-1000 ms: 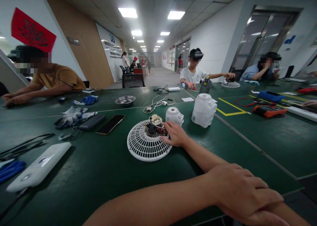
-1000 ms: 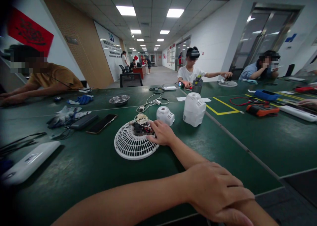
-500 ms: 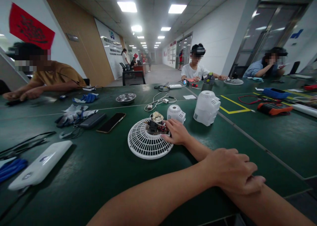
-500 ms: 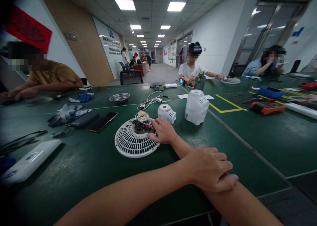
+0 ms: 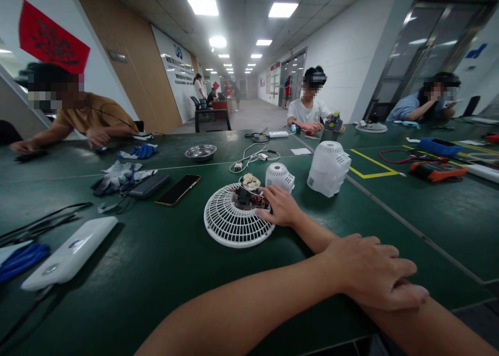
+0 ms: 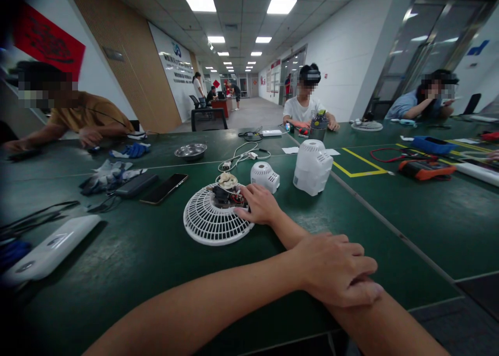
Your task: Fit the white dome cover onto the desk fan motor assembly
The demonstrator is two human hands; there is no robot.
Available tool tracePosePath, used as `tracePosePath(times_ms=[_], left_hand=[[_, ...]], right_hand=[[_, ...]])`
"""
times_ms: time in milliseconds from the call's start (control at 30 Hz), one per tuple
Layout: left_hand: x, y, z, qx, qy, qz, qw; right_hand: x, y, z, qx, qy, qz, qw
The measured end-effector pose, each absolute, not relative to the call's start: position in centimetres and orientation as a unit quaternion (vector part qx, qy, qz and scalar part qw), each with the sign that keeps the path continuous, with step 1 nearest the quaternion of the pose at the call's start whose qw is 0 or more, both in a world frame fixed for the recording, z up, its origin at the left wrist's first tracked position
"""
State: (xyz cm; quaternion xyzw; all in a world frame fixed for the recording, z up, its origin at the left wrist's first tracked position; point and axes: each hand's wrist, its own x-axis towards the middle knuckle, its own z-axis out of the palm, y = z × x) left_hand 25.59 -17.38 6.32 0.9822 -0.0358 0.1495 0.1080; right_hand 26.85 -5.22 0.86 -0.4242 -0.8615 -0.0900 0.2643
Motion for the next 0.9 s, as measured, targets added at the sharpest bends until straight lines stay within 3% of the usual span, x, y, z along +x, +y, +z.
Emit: tracePosePath(times_ms=[200,300,467,900], left_hand=[[23.8,-20.9,4.3,0.952,0.005,0.305,0.032],[22.9,-22.5,3.8,0.926,0.035,0.372,-0.055],[22.6,-23.6,3.9,0.898,0.040,0.414,-0.142],[22.0,-23.9,3.7,0.875,0.022,0.464,-0.136]], right_hand=[[26.8,-5.5,0.6,-0.418,-0.866,-0.112,0.250],[26.8,-5.5,0.3,-0.411,-0.869,-0.141,0.237],[27.0,-5.4,-0.2,-0.407,-0.860,-0.181,0.248],[27.0,-5.7,0.0,-0.415,-0.860,-0.172,0.244]])
